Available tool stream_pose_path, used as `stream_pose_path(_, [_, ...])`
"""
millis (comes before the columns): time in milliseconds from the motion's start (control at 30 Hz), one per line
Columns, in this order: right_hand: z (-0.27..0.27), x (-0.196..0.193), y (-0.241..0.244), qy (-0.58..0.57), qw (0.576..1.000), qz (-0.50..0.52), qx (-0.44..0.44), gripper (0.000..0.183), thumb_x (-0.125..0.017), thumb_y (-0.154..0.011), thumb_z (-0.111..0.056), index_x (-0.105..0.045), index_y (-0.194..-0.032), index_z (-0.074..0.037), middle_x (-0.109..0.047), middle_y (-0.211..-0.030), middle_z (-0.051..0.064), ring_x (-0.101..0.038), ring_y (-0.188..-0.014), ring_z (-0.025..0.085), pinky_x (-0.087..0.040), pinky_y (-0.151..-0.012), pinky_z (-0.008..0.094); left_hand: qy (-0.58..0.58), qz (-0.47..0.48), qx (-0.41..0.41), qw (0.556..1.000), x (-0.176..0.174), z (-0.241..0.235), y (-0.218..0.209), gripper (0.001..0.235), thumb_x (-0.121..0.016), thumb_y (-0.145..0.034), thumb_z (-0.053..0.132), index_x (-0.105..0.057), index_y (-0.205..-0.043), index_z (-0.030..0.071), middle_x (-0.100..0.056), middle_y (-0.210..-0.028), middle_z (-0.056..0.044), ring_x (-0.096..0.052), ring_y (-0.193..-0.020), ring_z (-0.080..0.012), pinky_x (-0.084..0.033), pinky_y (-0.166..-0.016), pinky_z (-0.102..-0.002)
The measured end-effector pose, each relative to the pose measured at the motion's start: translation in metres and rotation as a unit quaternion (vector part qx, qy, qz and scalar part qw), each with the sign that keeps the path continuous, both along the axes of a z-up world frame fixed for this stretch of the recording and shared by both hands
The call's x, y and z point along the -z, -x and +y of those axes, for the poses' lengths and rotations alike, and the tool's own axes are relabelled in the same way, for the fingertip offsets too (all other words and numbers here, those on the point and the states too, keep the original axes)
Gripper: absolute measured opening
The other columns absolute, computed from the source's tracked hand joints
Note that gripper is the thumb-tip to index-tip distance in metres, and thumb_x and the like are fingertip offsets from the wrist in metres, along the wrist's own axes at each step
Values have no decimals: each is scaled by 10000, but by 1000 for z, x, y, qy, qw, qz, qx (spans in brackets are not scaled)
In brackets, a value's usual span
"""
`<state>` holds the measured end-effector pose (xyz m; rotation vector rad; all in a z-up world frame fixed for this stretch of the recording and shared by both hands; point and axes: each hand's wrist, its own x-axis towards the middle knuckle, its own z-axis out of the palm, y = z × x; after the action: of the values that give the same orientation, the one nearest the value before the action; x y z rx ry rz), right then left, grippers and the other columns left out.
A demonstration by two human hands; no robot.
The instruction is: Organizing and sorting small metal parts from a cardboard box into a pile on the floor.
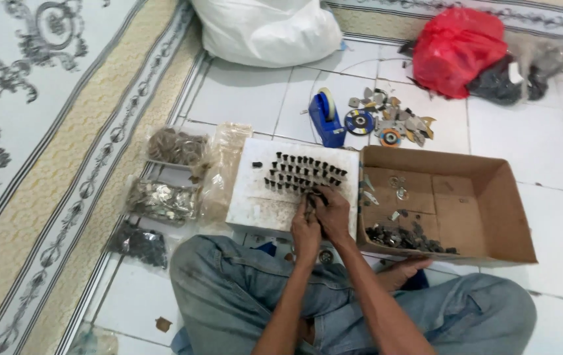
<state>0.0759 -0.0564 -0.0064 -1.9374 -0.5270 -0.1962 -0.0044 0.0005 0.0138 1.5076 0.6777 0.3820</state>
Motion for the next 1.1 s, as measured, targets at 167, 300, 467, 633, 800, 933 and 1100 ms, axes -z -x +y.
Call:
stream_pose_path(167, [-3, 24, -8, -4, 1000, 4, 22, 273, -751, -904, -70, -762, -1170, -130, -744, -993, 135, -728, -983, 387, -622, -847, 517, 1, 18, 11, 1000, -25, -5, 1, 559, -431, -1013, 48, -433, -1572, 55, -578, -1407, -335, -597, -1252, -491, -519, -998, -620])
stream_pose_path(300, [1, 22, -7, -27, 1000, -14, 4, 280, -699, -922, -42, -750, -1187, -114, -742, -975, 164, -710, -971, 429, -606, -831, 544, -1, 16, 4, 1000, -35, -4, 7, 545, -417, -1016, 41, -441, -1560, 22, -574, -1405, -346, -621, -1223, -478, -541, -969, -609])
stream_pose_path(467, [2, 31, -15, 36, 998, -46, 1, 260, -716, -901, -52, -763, -1141, -139, -746, -939, 131, -723, -933, 384, -617, -821, 502, 11, 4, -16, 1000, 5, 1, -6, 541, -429, -1022, 39, -455, -1563, 47, -584, -1414, -313, -634, -1217, -434, -565, -942, -560])
stream_pose_path(633, [2, 20, -14, 66, 996, -64, 1, 239, -721, -903, -67, -766, -1123, -153, -755, -925, 109, -734, -904, 351, -618, -807, 469, 27, 2, -22, 999, 6, 2, -6, 541, -431, -1017, 41, -449, -1558, 22, -574, -1417, -330, -647, -1202, -431, -565, -934, -561])
stream_pose_path(800, [0, 15, -12, 19, 999, -41, -12, 287, -698, -930, -44, -738, -1203, -125, -746, -962, 147, -724, -927, 388, -627, -782, 507, 21, -9, -7, 1000, 9, 3, -4, 545, -403, -1031, 28, -414, -1575, 24, -554, -1434, -332, -635, -1216, -441, -577, -917, -550])
stream_pose_path(933, [-1, 14, -8, -8, 1000, -15, -8, 294, -697, -931, -47, -737, -1215, -115, -747, -968, 159, -724, -940, 390, -633, -772, 513, 26, -14, -11, 1000, 11, 0, -3, 551, -403, -1026, 35, -407, -1577, 24, -531, -1452, -344, -625, -1228, -446, -569, -934, -566])
stream_pose_path(1100, [-1, 16, -10, -2, 1000, -20, -11, 291, -718, -941, -83, -737, -1229, -117, -735, -981, 164, -728, -922, 386, -644, -748, 500, 9, -14, -12, 1000, 12, 0, -4, 540, -415, -1035, 34, -413, -1574, 25, -555, -1410, -358, -619, -1215, -486, -570, -926, -575])
